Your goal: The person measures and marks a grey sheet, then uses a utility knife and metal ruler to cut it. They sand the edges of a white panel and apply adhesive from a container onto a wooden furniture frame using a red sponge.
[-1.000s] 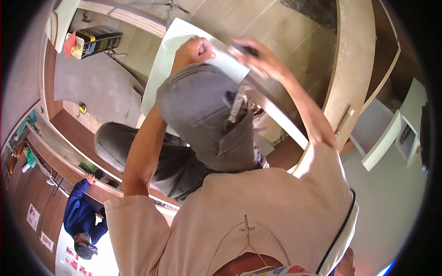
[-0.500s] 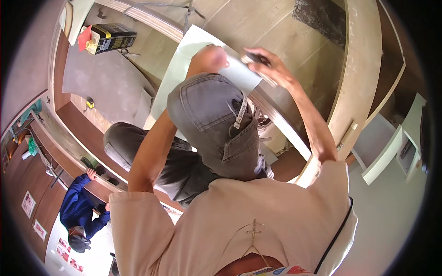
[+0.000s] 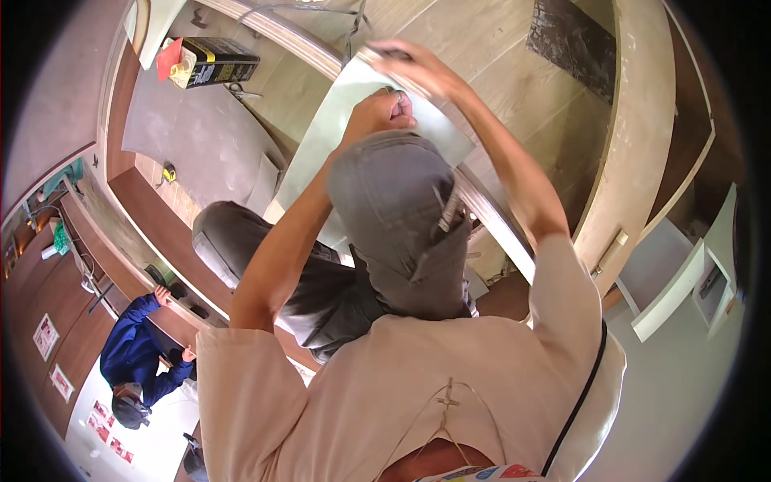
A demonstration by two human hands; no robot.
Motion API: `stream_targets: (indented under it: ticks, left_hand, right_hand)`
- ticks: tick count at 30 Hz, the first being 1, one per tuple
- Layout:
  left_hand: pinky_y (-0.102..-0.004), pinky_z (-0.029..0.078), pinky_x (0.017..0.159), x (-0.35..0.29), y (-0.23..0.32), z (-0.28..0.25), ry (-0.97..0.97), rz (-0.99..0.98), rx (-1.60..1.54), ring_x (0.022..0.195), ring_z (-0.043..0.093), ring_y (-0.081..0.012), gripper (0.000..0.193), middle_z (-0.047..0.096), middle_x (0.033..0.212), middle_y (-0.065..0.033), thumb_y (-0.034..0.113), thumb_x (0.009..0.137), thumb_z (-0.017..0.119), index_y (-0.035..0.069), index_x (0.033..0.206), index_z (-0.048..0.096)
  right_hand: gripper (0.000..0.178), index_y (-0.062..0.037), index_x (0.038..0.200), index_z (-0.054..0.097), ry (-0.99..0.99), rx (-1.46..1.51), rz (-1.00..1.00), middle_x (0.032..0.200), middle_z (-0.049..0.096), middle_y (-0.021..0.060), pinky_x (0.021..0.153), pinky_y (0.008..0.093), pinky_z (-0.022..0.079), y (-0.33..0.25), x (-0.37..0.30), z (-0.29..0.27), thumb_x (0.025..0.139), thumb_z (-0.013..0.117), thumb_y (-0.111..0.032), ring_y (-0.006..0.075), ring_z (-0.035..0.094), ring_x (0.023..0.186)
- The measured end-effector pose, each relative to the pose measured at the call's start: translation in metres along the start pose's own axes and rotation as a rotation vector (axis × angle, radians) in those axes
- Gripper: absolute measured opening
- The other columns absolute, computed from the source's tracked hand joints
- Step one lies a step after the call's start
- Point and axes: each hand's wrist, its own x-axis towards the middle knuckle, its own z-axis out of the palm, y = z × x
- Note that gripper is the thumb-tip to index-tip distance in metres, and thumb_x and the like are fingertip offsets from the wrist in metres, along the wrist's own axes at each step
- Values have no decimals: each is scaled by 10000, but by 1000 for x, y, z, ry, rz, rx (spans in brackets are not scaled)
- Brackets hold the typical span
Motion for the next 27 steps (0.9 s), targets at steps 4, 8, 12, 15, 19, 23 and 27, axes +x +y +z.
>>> stream_targets:
  ticks: [4,8,12,15,19,23,27]
  left_hand:
    - [-318,427,595,-6,1,-3,4,0,4,627,511,-156,242,546,710,-48,256,746,788,74,847,664]
    - [-320,428,602,-6,-11,-7,-21,-16,58,630,511,-156,218,548,711,-42,238,757,779,76,853,668]
    - [-309,424,599,1,2,3,32,42,45,623,509,-156,199,540,702,-38,215,752,783,74,835,670]
    - [-302,423,597,-8,0,0,41,32,55,620,506,-152,195,538,700,-37,203,745,785,69,827,670]
    - [-301,428,598,-13,-2,-4,7,-78,-19,620,507,-151,193,547,703,-37,196,740,787,67,828,673]
    - [-300,421,596,-5,0,-2,3,-58,11,624,504,-145,209,544,705,-38,220,745,782,71,842,673]
    - [-309,415,589,-6,-4,1,18,-16,45,623,503,-148,198,547,710,-42,217,753,775,75,844,673]
  right_hand:
    - [734,-112,1366,550,-39,95,76,1261,610,142,1006,379,437,-6,2,2,817,667,-583,269,556,1197]
    - [651,-111,1365,551,-34,69,58,1283,603,136,1026,372,423,14,-61,-11,848,683,-484,258,554,1205]
    - [669,-66,1372,534,-31,68,88,1291,587,128,1012,358,411,-9,13,4,874,627,-502,250,539,1188]
    - [664,-58,1372,530,-75,126,142,1309,573,123,1003,342,412,-11,11,5,889,610,-505,247,531,1185]
    - [721,-101,1371,548,-21,31,93,1301,591,140,1017,375,418,21,-64,-11,826,657,-561,257,545,1213]
    - [709,-118,1366,551,-39,61,99,1280,593,135,1023,371,407,-8,7,4,833,640,-577,254,539,1204]
    - [725,-94,1363,549,-64,115,94,1254,601,140,1022,359,408,-9,15,11,834,635,-582,256,538,1200]
